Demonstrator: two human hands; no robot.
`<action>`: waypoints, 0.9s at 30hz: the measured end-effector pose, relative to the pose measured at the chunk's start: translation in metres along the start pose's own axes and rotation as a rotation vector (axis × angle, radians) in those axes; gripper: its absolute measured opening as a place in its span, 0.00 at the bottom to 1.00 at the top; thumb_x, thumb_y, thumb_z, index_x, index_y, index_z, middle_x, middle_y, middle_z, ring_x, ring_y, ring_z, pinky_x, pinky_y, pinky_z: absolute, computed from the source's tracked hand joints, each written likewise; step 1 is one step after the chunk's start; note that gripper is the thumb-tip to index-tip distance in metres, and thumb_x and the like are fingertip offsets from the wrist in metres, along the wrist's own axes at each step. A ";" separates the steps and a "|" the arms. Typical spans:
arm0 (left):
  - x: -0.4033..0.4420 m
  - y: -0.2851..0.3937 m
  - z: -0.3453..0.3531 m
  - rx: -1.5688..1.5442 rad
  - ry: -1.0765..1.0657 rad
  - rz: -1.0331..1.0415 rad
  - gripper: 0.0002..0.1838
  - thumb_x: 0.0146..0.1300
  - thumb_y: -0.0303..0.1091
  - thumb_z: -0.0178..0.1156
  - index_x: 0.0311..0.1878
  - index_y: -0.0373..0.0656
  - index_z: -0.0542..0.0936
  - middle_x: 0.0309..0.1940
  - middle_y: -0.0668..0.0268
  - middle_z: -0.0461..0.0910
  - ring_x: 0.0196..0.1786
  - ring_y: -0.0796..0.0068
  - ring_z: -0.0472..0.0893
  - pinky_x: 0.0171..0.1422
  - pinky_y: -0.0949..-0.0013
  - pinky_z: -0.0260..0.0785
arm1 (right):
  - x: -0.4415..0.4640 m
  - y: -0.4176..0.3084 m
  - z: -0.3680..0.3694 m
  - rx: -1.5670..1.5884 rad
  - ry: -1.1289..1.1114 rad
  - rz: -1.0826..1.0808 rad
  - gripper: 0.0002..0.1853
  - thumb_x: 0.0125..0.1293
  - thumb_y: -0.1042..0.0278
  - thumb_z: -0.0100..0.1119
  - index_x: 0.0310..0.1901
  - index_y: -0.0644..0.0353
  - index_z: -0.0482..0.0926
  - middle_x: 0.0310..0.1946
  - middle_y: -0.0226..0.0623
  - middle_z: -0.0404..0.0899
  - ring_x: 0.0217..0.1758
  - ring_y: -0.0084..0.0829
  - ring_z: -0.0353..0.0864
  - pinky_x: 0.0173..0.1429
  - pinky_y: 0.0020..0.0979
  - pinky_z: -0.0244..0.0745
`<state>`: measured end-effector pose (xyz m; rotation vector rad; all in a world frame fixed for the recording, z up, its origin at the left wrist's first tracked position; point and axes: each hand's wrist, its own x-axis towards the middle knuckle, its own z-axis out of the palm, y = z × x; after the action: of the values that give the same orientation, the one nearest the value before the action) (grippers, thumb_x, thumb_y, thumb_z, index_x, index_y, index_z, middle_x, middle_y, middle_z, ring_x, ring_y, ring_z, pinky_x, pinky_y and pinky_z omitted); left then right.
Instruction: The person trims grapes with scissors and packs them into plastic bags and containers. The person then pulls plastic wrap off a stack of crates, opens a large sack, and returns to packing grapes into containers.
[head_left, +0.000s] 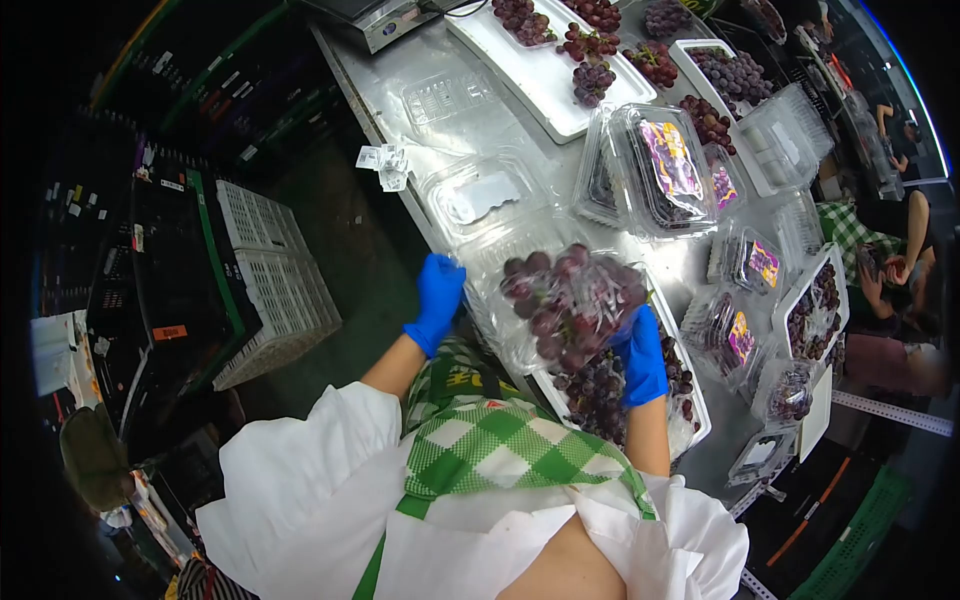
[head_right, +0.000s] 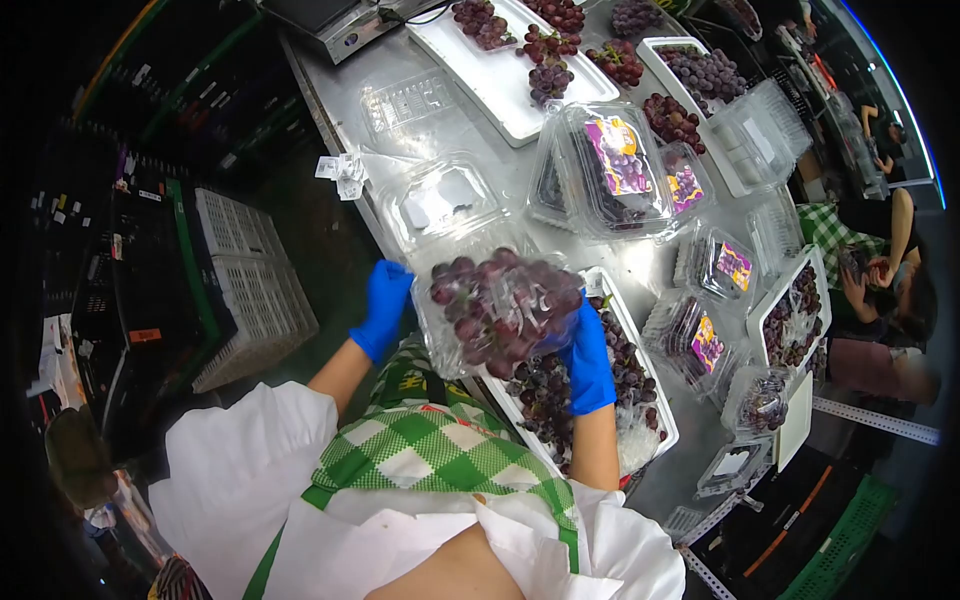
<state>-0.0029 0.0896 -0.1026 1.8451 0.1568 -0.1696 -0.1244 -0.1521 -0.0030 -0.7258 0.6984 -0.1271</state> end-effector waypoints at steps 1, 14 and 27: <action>0.010 0.001 -0.004 0.123 0.039 0.137 0.09 0.45 0.28 0.57 0.29 0.38 0.69 0.21 0.63 0.71 0.24 0.74 0.71 0.29 0.71 0.65 | 0.004 0.001 -0.006 0.041 0.049 -0.017 0.14 0.62 0.60 0.43 0.44 0.59 0.69 0.33 0.31 0.73 0.33 0.26 0.73 0.37 0.31 0.73; 0.110 0.023 -0.021 0.147 -0.011 0.314 0.12 0.50 0.31 0.58 0.38 0.39 0.71 0.24 0.62 0.72 0.26 0.75 0.71 0.31 0.72 0.65 | 0.043 -0.009 0.061 -0.055 -0.064 0.004 0.19 0.62 0.55 0.42 0.48 0.59 0.68 0.41 0.35 0.73 0.39 0.28 0.73 0.44 0.28 0.70; 0.052 0.067 -0.035 -0.348 -0.437 -0.195 0.15 0.59 0.29 0.45 0.49 0.39 0.69 0.26 0.65 0.70 0.26 0.78 0.71 0.30 0.75 0.68 | 0.104 0.006 0.077 -0.348 -0.041 0.012 0.19 0.62 0.54 0.41 0.48 0.58 0.70 0.40 0.32 0.73 0.40 0.23 0.72 0.44 0.24 0.66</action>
<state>0.0627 0.1054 -0.0405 1.4077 0.0554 -0.6355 0.0031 -0.1393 -0.0225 -1.0544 0.6936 0.0218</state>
